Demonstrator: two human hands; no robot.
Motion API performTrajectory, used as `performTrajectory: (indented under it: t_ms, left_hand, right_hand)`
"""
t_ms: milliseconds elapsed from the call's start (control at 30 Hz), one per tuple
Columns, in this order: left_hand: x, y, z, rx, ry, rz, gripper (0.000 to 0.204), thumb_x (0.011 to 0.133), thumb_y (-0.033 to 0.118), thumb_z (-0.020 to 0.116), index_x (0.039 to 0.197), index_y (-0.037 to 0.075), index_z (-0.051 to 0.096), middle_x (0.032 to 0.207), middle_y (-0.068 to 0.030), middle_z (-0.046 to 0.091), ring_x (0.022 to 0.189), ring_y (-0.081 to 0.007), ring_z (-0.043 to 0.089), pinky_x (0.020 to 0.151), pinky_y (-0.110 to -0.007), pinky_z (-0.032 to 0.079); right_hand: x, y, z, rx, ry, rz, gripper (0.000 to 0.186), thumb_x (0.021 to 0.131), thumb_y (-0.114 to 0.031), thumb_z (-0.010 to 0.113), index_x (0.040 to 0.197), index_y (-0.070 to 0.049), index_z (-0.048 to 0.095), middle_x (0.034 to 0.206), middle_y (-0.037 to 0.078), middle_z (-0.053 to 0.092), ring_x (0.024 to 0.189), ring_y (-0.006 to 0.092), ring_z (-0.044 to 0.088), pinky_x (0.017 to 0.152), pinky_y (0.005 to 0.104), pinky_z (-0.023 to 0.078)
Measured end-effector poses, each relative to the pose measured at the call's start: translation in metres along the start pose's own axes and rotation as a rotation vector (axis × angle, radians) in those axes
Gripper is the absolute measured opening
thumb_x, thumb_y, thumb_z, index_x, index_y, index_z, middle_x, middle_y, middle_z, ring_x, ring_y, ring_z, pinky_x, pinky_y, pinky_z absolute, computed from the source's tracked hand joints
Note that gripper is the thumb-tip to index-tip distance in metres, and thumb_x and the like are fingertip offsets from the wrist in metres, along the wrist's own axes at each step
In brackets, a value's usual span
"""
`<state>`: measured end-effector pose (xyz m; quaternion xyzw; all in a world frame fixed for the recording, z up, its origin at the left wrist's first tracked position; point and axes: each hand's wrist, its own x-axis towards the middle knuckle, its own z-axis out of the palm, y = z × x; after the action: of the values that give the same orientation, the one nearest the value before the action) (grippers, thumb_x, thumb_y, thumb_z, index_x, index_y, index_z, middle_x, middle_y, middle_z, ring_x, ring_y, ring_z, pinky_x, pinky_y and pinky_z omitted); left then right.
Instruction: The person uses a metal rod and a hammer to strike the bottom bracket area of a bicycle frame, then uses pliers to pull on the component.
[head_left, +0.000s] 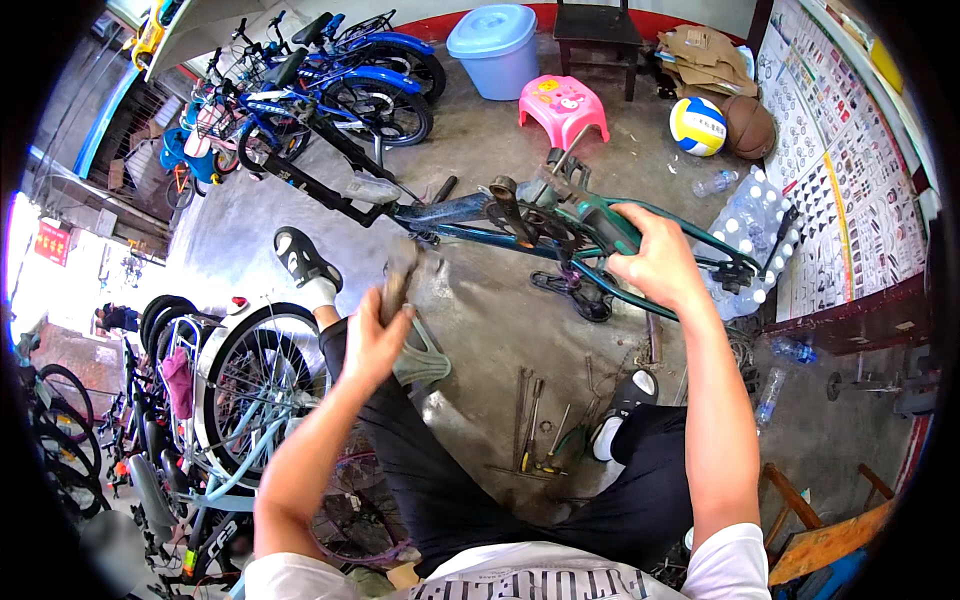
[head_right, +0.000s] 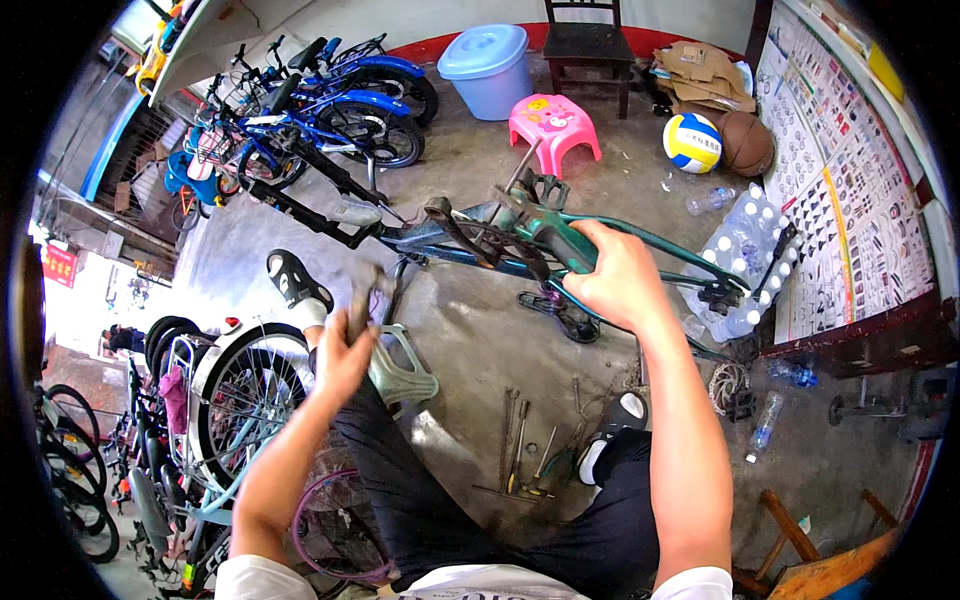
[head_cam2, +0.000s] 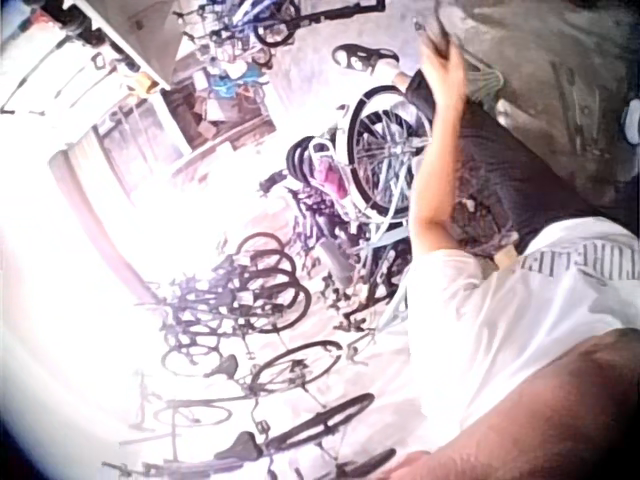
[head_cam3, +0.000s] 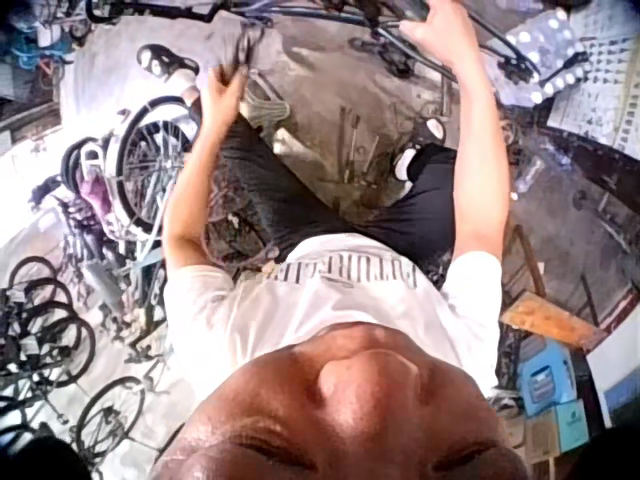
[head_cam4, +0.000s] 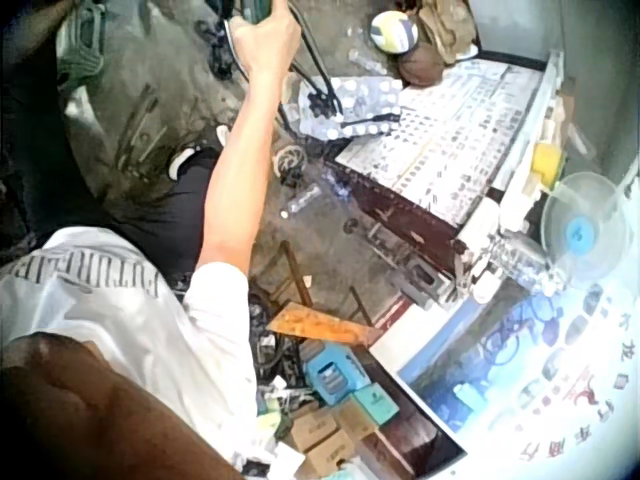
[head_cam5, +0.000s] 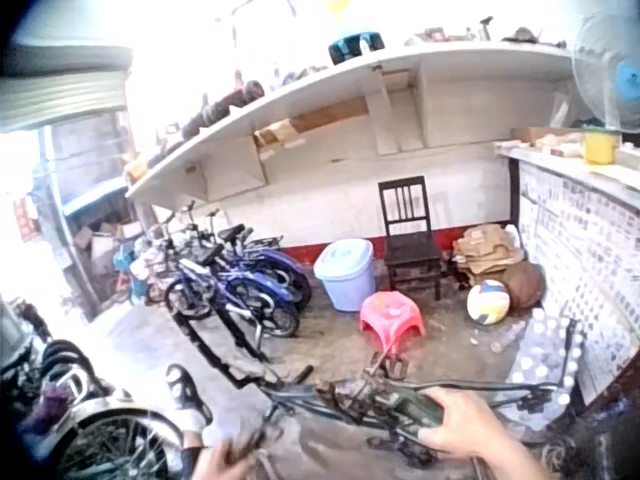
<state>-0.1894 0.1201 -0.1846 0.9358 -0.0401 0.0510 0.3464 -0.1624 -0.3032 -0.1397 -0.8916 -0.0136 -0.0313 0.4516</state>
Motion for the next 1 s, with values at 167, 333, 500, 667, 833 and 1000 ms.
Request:
performTrajectory:
  t_ms: [167,333,500,667,833,1000]
  left_hand:
    - [0.067,0.065,-0.007,-0.349,-0.045,-0.072,0.020,0.096,0.017,0.070,0.107,0.003,0.061,0.069,0.0029,0.054,0.050,-0.0060,0.048,0.045,-0.026,0.036]
    - [0.084,0.118,-0.023,-0.203,-0.148,-0.135,0.028,0.093,0.017,0.074,0.113,0.000,0.064,0.069,0.0027,0.055,0.049,-0.0068,0.048,0.044,-0.026,0.036]
    - [0.118,0.127,-0.038,0.019,-0.169,0.099,0.034,0.090,0.021,0.078,0.115,0.002,0.065,0.071,0.0015,0.058,0.052,-0.0073,0.050,0.045,-0.027,0.038]
    - [0.140,0.162,-0.049,0.209,-0.123,0.183,0.038,0.086,0.028,0.078,0.110,0.000,0.070,0.075,-0.0113,0.068,0.062,-0.0190,0.063,0.060,-0.037,0.051]
    - [0.233,0.180,0.004,0.116,-0.239,0.308,0.040,0.095,0.035,0.074,0.117,0.003,0.065,0.069,0.0030,0.053,0.053,-0.0055,0.046,0.046,-0.026,0.033]
    - [0.303,0.250,0.084,0.509,-0.200,0.202,0.029,0.091,0.023,0.073,0.112,0.004,0.069,0.084,-0.0086,0.070,0.070,-0.0207,0.067,0.062,-0.040,0.054]
  right_hand:
    - [0.002,-0.001,-0.014,0.129,0.076,0.074,0.058,0.067,-0.013,0.069,0.123,0.003,0.068,0.096,0.023,0.074,0.089,0.0331,0.074,0.083,0.0393,0.055]
    - [0.003,-0.001,-0.016,0.001,0.005,0.066,0.056,0.067,-0.014,0.069,0.121,0.000,0.070,0.096,0.024,0.074,0.087,0.0370,0.073,0.083,0.0411,0.055]
    - [0.004,0.003,-0.011,-0.082,0.003,0.024,0.057,0.067,-0.016,0.070,0.122,-0.002,0.070,0.100,0.026,0.073,0.095,0.0415,0.071,0.087,0.0454,0.055]
    - [0.006,0.018,0.005,-0.125,0.101,-0.057,0.061,0.070,-0.022,0.071,0.128,-0.004,0.070,0.114,0.025,0.072,0.107,0.0409,0.070,0.097,0.0447,0.055]
    - [-0.016,0.026,0.005,0.312,0.432,0.083,0.053,0.072,-0.022,0.070,0.120,0.003,0.068,0.083,0.016,0.070,0.077,0.0277,0.067,0.076,0.0385,0.053]
    - [-0.010,0.015,0.029,0.962,0.506,0.336,0.038,0.075,-0.012,0.068,0.108,0.005,0.062,0.076,0.010,0.063,0.071,0.0188,0.062,0.070,0.0348,0.051]
